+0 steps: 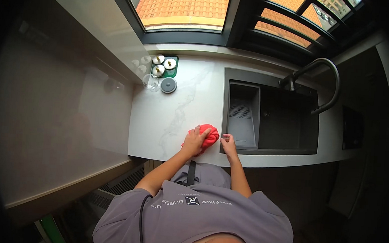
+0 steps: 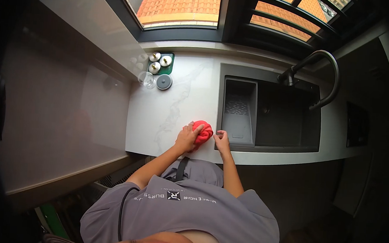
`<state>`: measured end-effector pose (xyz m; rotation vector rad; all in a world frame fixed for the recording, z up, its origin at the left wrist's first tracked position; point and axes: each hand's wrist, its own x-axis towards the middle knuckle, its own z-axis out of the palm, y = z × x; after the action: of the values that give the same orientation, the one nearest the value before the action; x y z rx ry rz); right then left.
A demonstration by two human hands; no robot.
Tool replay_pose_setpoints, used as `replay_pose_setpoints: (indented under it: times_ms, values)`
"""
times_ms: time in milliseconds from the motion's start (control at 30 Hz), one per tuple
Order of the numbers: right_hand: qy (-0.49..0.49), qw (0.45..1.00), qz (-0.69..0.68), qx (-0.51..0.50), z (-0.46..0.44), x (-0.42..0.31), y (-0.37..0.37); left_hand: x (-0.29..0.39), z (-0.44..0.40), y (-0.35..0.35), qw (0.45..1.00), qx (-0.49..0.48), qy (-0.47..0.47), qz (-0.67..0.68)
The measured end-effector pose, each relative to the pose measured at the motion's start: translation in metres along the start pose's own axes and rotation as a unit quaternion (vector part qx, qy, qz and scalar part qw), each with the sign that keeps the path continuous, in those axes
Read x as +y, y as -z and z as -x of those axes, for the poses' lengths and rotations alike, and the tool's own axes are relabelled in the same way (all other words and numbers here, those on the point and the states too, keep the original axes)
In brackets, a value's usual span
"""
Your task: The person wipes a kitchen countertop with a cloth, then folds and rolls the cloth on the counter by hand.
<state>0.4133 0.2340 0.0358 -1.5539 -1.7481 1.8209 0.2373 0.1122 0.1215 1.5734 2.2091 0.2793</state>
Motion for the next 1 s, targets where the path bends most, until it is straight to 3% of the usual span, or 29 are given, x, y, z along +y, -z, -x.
replay_pose_setpoints:
  times_ms: [33,100,200,233,333,433,500,600,733,800,1000]
  values:
    - [0.085,0.973,0.205,0.067,-0.008,0.0,-0.013,-0.009,0.007,-0.013,0.998,0.04,-0.046,0.0]
    - [0.06,0.961,0.27,-0.003,-0.007,-0.038,-0.027,-0.03,0.015,-0.024,0.99,0.102,-0.098,-0.013]
    - [-0.115,0.903,0.395,-0.125,0.012,-0.097,-0.052,-0.089,0.032,0.028,0.991,0.11,0.069,-0.007]
    - [-0.115,0.903,0.395,-0.123,0.015,-0.101,-0.059,-0.117,0.037,0.035,0.981,0.122,0.149,-0.007]
    - [-0.252,0.847,0.45,-0.126,0.02,-0.107,-0.087,-0.193,0.054,0.063,0.927,0.154,0.341,-0.005]
    - [-0.293,0.832,0.461,-0.093,0.015,-0.107,-0.103,-0.217,0.05,0.087,0.913,0.087,0.399,0.016]
    - [-0.31,0.821,0.469,-0.098,0.012,-0.111,-0.107,-0.201,0.032,0.088,0.934,0.029,0.355,-0.021]
    - [-0.322,0.811,0.478,-0.1,0.011,-0.112,-0.107,-0.16,-0.008,0.072,0.98,0.026,0.191,-0.052]
    - [-0.295,0.822,0.478,-0.094,0.014,-0.106,-0.105,-0.093,-0.08,0.064,0.999,-0.028,0.009,0.022]
    - [-0.3,0.817,0.482,-0.1,0.012,-0.104,-0.106,-0.077,-0.111,0.039,0.997,0.017,-0.078,0.004]
    - [-0.297,0.819,0.481,-0.102,0.011,-0.103,-0.105,-0.067,-0.154,0.045,0.986,0.115,0.039,0.111]
